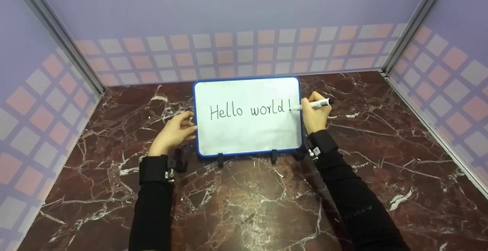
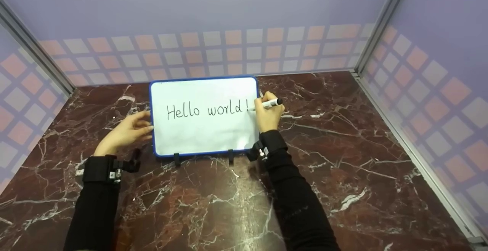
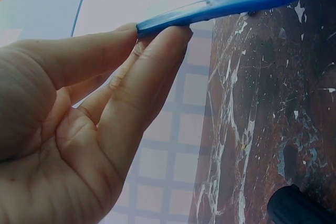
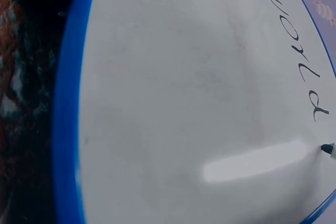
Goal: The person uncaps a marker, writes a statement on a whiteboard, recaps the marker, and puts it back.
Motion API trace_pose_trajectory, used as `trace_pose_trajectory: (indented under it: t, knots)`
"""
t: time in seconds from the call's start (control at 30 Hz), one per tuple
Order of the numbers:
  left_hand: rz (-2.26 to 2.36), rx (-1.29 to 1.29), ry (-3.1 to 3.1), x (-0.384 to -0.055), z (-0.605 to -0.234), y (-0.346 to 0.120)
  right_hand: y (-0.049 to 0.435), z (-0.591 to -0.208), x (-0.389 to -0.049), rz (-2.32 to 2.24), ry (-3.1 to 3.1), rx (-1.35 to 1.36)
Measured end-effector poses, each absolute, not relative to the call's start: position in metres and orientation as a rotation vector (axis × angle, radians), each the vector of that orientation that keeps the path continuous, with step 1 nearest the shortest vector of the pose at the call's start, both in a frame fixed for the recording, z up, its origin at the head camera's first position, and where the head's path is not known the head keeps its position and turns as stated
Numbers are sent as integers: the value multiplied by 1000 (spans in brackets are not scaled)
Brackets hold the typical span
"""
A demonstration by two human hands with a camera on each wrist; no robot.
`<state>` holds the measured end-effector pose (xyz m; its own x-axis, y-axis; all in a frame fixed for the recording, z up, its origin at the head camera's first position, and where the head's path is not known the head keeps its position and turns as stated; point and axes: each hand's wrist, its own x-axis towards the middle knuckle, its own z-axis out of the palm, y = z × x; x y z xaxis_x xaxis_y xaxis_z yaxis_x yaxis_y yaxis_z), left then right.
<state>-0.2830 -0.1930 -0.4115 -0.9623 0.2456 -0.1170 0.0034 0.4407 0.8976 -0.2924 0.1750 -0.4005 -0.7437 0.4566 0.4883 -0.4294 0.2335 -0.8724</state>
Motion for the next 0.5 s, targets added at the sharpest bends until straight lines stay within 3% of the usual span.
trace_pose_trajectory:
  t: [0.5]
  knots:
    - [1459, 190, 2509, -284, -411, -194, 181, -398, -291, 1723, -1688, 3]
